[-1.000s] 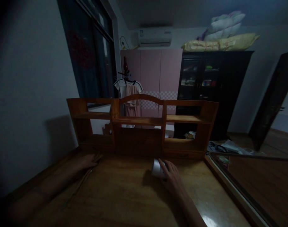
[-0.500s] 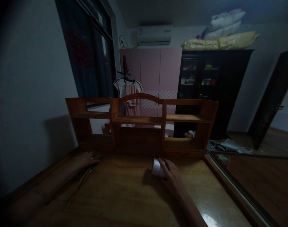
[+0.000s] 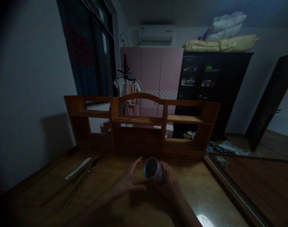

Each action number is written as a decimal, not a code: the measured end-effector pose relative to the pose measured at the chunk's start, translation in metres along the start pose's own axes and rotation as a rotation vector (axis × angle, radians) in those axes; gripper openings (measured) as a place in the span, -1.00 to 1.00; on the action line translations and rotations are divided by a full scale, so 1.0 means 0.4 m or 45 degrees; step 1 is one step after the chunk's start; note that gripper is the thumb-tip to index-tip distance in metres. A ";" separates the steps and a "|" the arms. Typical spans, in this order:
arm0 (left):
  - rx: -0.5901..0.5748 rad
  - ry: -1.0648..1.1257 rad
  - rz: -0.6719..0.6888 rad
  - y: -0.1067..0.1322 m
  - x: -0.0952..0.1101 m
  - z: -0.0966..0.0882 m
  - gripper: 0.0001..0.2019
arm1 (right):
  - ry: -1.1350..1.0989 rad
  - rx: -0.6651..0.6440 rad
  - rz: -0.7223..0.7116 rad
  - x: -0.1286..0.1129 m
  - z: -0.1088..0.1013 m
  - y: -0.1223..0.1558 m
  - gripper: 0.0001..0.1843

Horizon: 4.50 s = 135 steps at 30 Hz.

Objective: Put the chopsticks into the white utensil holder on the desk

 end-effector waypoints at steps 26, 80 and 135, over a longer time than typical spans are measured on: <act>0.546 0.392 0.339 -0.009 -0.065 0.009 -0.09 | -0.116 -0.218 0.185 -0.011 0.050 -0.026 -0.05; -0.018 0.767 -0.198 -0.053 -0.160 0.133 -0.43 | -0.537 -0.292 0.483 -0.029 0.044 -0.015 -0.61; 0.205 0.858 -0.456 -0.054 -0.180 0.096 -0.24 | -0.299 -0.381 0.141 -0.107 0.056 -0.023 -0.60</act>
Point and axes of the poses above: each hand's wrist, its own y-axis away from the middle knuckle, its own z-axis out of the palm, x = y × z, the point moved 10 cm from there along -y, towards the middle knuckle, and after that the axes turned 8 degrees about -z, right-handed, at the moved point
